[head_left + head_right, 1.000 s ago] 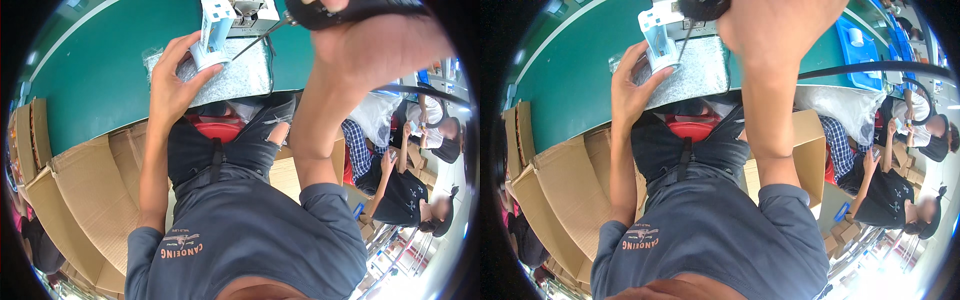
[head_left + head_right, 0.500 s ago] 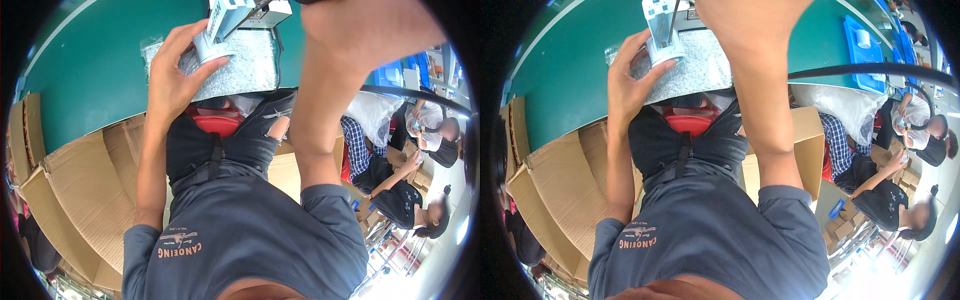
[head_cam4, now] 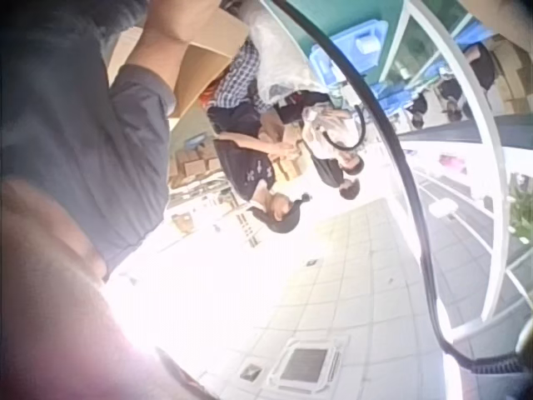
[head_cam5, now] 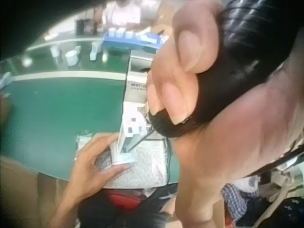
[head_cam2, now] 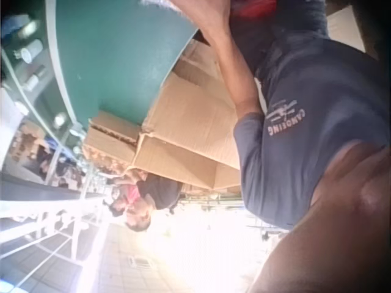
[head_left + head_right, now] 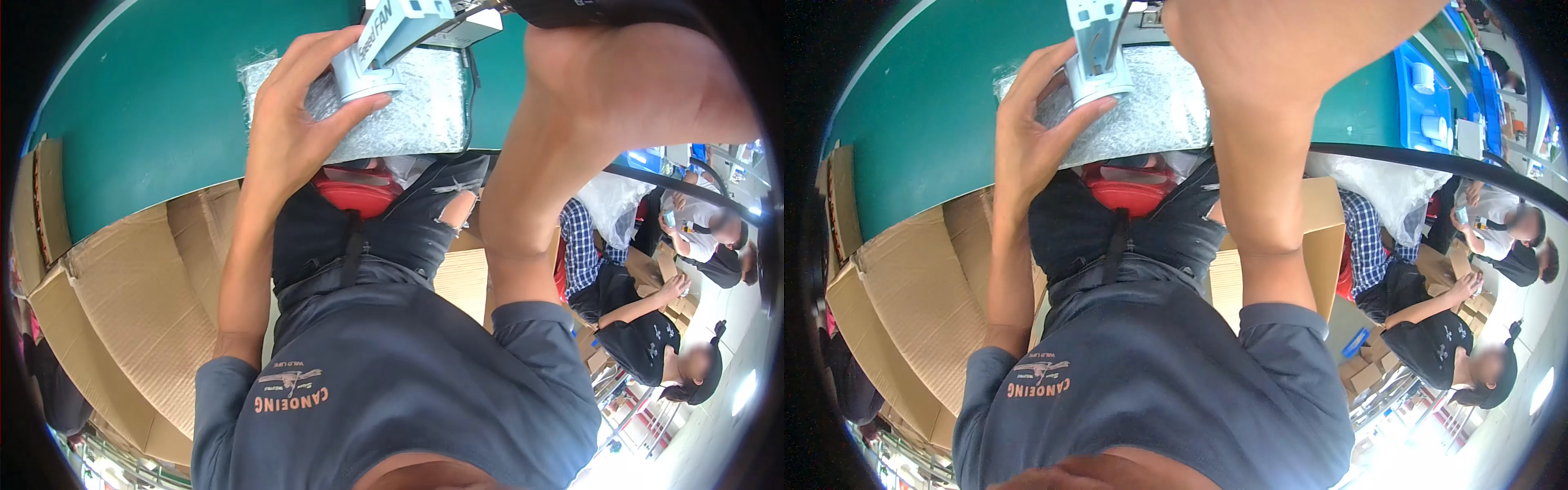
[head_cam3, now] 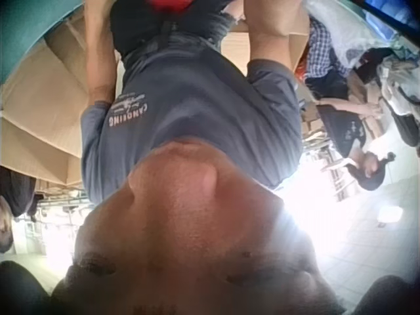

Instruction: Assemble small portable fans on a production line by joining motors to housings and securing them with an electric screwdriver.

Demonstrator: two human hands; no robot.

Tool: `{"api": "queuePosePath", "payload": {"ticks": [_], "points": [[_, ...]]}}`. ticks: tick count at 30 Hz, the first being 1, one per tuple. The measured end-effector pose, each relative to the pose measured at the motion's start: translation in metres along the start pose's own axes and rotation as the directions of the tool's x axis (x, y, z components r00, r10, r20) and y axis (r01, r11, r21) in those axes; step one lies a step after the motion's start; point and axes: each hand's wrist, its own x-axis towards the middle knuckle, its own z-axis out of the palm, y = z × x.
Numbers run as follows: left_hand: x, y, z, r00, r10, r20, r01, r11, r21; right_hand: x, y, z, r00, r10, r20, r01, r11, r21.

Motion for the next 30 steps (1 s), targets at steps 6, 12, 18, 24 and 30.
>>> {"api": "queuePosePath", "payload": {"ticks": [6, 12, 18, 24, 30], "points": [[0.003, 0.009, 0.000, 1.000, 0.010, 0.017, -0.010, 1.000, -0.007, -0.007, -0.008, 0.052, 0.999, -0.051, 0.020, 0.049, 0.995, 0.084], [-0.004, 0.003, 0.000, 0.999, -0.036, 0.029, 0.036, 0.999, 0.013, 0.001, -0.026, 0.072, 0.993, -0.117, -0.013, 0.117, 0.972, 0.202], [-0.002, 0.004, 0.001, 0.998, -0.052, 0.039, 0.053, 0.998, -0.022, 0.004, -0.025, 0.066, 0.995, -0.097, 0.028, 0.083, 0.943, 0.323], [0.002, 0.005, 0.000, 0.997, -0.046, 0.064, 0.048, 0.998, -0.030, 0.002, -0.024, 0.064, 0.990, -0.141, 0.023, 0.132, 0.966, 0.223], [-0.002, 0.002, 0.000, 1.000, -0.027, -0.004, 0.027, 0.999, 0.022, 0.007, -0.028, 0.054, 0.987, -0.163, 0.008, 0.140, 0.872, 0.468]]}}
